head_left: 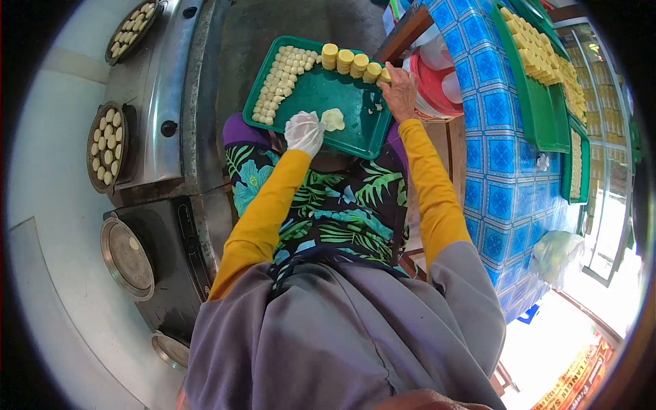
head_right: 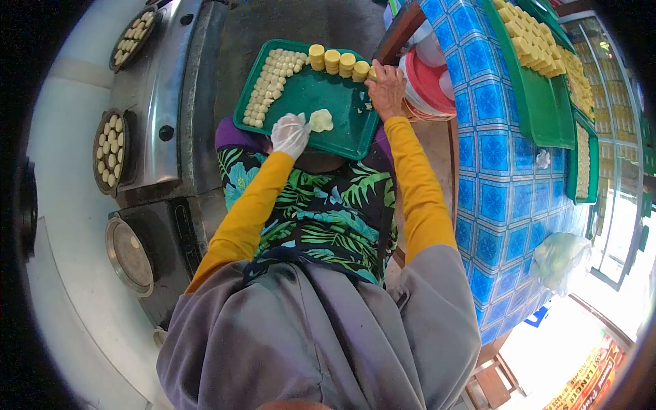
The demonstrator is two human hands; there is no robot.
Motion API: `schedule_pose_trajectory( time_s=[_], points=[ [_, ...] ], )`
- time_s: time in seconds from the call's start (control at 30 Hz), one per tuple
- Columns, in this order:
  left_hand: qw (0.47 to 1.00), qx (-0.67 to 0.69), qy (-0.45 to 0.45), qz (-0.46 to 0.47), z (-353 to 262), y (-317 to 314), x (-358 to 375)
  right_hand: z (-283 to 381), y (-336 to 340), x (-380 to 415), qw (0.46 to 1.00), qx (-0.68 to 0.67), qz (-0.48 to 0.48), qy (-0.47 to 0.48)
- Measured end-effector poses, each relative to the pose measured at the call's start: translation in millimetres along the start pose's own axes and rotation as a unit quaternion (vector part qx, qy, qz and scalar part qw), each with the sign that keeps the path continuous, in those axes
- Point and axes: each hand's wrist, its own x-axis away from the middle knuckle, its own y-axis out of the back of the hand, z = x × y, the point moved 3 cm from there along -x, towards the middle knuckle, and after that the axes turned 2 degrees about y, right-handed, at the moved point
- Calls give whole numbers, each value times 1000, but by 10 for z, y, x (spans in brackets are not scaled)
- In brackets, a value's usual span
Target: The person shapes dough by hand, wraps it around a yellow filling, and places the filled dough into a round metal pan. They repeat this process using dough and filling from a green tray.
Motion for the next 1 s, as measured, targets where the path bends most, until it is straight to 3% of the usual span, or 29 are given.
schedule_pose_trajectory(
  time_s=[0.17,0.33,0.4,0.47,0.6,0.63,0.73,0.87,0.93,1.0],
  points=[
    [996,42,54,-49,-29,-330,-49,-93,-179,-83,998,35,56,-10],
    [973,95,185,103,-70,-214,-215,-204,-96,-138,989,-85,41,-116],
    [972,154,162,77,-28,-196,-191,-107,75,-182,980,-118,36,-157],
    [966,209,142,56,-8,-124,-163,249,307,-61,986,-96,57,-125],
    [931,290,210,71,34,-230,-289,729,-40,457,948,-279,153,-20],
    [908,322,255,83,64,-281,-305,797,-98,526,948,-279,153,-21],
    [929,273,242,64,136,-357,-330,1020,-223,617,960,-203,170,92],
    [925,280,249,73,178,-444,-362,1056,-240,656,951,-252,160,82],
    [932,258,245,70,168,-361,-385,949,-304,679,948,-264,169,-60],
    [939,235,238,75,152,-378,-372,919,-355,716,942,-242,202,-113]
  ],
)
